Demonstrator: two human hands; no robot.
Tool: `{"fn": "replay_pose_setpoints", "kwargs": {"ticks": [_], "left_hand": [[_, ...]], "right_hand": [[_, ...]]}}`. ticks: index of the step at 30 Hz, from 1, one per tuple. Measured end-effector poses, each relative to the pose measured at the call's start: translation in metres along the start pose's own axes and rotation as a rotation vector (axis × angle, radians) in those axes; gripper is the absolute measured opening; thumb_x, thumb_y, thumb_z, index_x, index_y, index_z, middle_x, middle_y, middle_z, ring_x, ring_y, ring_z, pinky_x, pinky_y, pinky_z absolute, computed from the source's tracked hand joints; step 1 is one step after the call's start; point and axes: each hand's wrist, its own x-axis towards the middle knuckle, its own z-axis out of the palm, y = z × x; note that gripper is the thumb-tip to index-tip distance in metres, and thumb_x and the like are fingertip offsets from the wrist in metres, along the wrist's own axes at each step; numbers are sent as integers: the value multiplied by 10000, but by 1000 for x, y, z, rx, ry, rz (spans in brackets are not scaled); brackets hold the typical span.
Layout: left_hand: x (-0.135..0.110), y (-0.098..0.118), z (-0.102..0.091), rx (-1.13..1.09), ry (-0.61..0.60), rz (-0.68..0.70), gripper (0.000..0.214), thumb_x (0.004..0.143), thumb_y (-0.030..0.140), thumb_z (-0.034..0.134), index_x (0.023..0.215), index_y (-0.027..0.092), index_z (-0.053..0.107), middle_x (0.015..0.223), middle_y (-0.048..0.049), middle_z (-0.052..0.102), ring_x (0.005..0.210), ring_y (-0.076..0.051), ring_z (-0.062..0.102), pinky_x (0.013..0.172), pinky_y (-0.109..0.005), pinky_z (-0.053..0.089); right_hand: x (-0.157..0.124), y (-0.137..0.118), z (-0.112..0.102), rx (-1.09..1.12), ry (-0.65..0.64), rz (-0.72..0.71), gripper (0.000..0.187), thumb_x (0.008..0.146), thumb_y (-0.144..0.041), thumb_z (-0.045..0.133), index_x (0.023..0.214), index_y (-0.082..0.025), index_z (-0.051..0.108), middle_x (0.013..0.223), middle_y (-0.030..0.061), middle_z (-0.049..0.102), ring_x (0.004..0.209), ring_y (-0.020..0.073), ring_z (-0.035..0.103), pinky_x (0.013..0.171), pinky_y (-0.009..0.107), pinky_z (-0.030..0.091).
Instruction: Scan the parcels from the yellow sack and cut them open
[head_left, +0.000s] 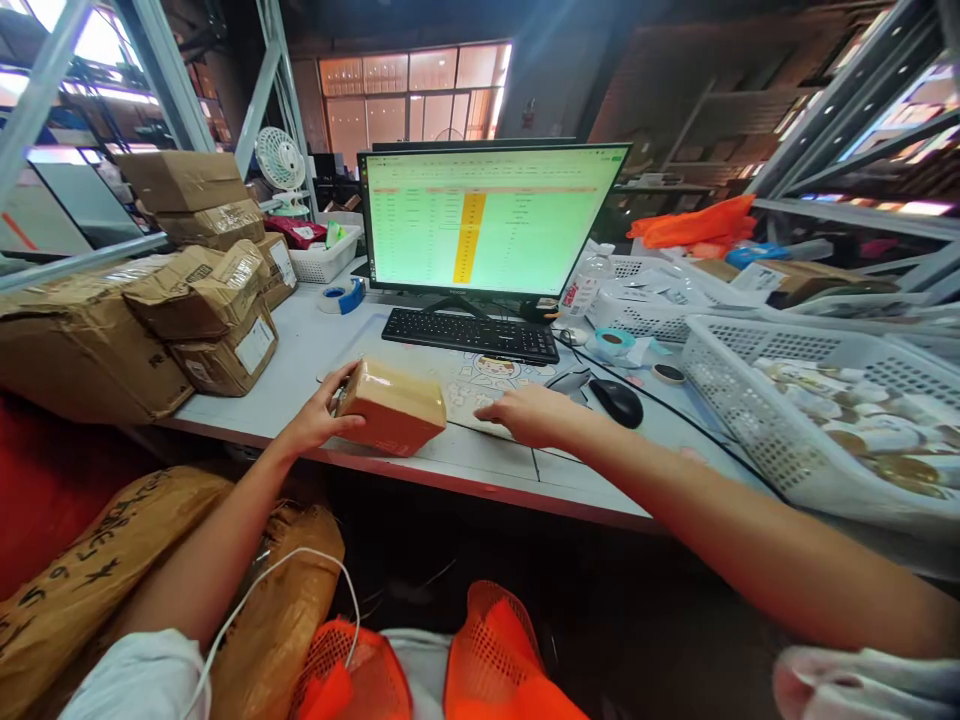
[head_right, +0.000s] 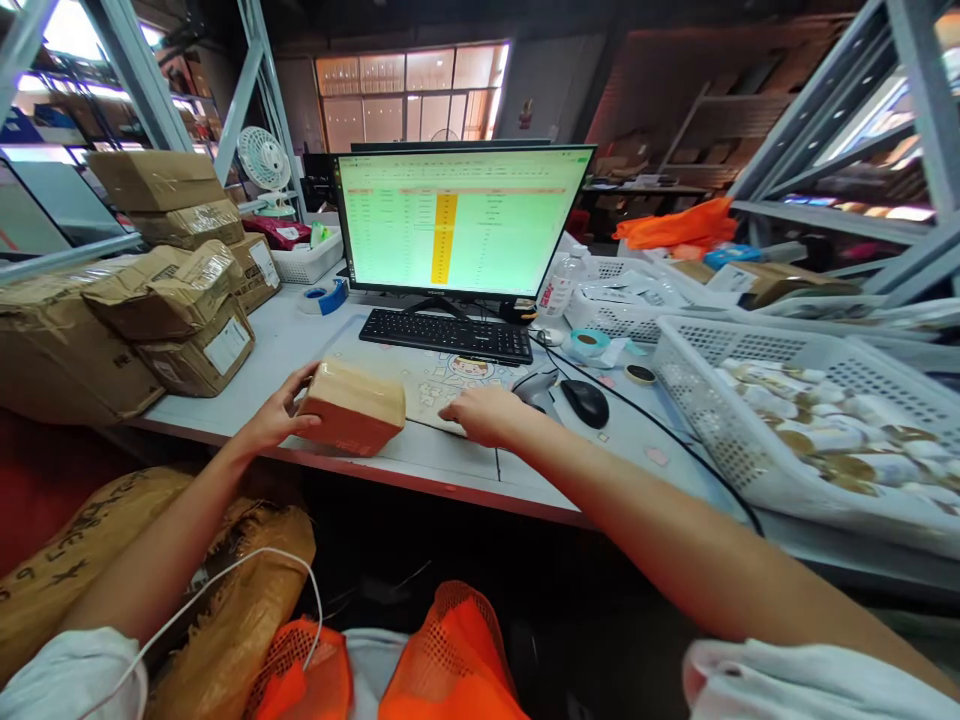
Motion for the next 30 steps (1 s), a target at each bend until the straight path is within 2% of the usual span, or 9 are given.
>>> {"fn": "replay_pose_setpoints", "kwargs": {"ticks": [3, 6, 8, 11, 15, 17, 22, 27, 30], "left_hand": [[7, -14, -4, -10, -101, -66, 1190, 727, 694, 825, 1657, 263, 221, 1665, -169, 338, 1529, -366, 363, 1249, -505, 355], [10, -9, 3, 191, -32, -25, 1258, 726, 695, 826, 1675, 262, 122, 1674, -201, 284, 1549, -395, 316, 1261, -579, 296], [10, 4, 16, 409, 88, 120, 1182, 759, 668, 820, 1661, 257, 177, 1665, -197, 291, 1562, -395, 280, 1268, -597, 265], [7, 18, 45, 728, 190, 344, 817, 854, 570, 781, 1526, 236, 459, 1540, -171, 473, 1502, -379, 365, 1248, -578, 300], [7, 7, 73, 857, 412, 466, 492, 932, 481, 714, 1310, 180, 624, 1219, -166, 628, 1240, -347, 549, 1139, -559, 422], [8, -1, 78, 850, 472, 520, 464, 934, 475, 712, 1272, 168, 629, 1156, -155, 627, 1173, -331, 560, 1122, -555, 436], [9, -1, 74, 829, 467, 540, 346, 931, 411, 733, 1186, 194, 644, 1078, -110, 631, 1098, -294, 560, 1079, -517, 462], [10, 4, 74, 812, 450, 532, 305, 931, 358, 734, 1161, 176, 650, 1046, -102, 632, 1071, -286, 541, 1053, -513, 468], [7, 6, 78, 802, 436, 488, 295, 932, 362, 723, 1150, 173, 663, 1051, -115, 624, 1094, -302, 534, 1022, -505, 492]], "right_hand": [[-8, 11, 22, -76, -89, 185, 551, 1014, -185, 461, 1523, -366, 567, 1115, 121, 746, 926, 286, 723, 723, 337, 473], [-6, 11, 50, -81, 24, 313, 570, 1072, -258, 372, 1636, -344, 389, 1224, 165, 675, 1003, 296, 704, 793, 358, 486], [0, 10, 67, -54, 78, 325, 527, 1075, -296, 405, 1597, -288, 471, 1254, 182, 648, 1076, 303, 672, 870, 372, 487], [14, 8, 76, 49, 222, 272, 462, 1057, -306, 464, 1479, -192, 611, 1262, 191, 641, 1170, 318, 612, 984, 400, 469], [46, -6, 50, 354, 502, 102, 408, 1057, -324, 481, 1393, -182, 665, 1235, 150, 660, 1158, 273, 621, 1022, 388, 475], [66, -20, 32, 476, 539, -13, 387, 1046, -360, 535, 1363, -190, 679, 1229, 130, 666, 1140, 250, 634, 1018, 370, 482], [104, -55, -2, 422, 300, -44, 451, 984, -399, 683, 1340, -122, 687, 1218, 154, 666, 1112, 242, 658, 997, 326, 481], [106, -71, -26, 65, 161, -74, 410, 1043, -456, 565, 1189, -112, 732, 1160, 192, 708, 1049, 293, 701, 883, 329, 494], [111, -69, -34, 8, 136, -39, 388, 1079, -411, 480, 1210, -132, 715, 1176, 202, 724, 1097, 306, 699, 901, 334, 481]]}}
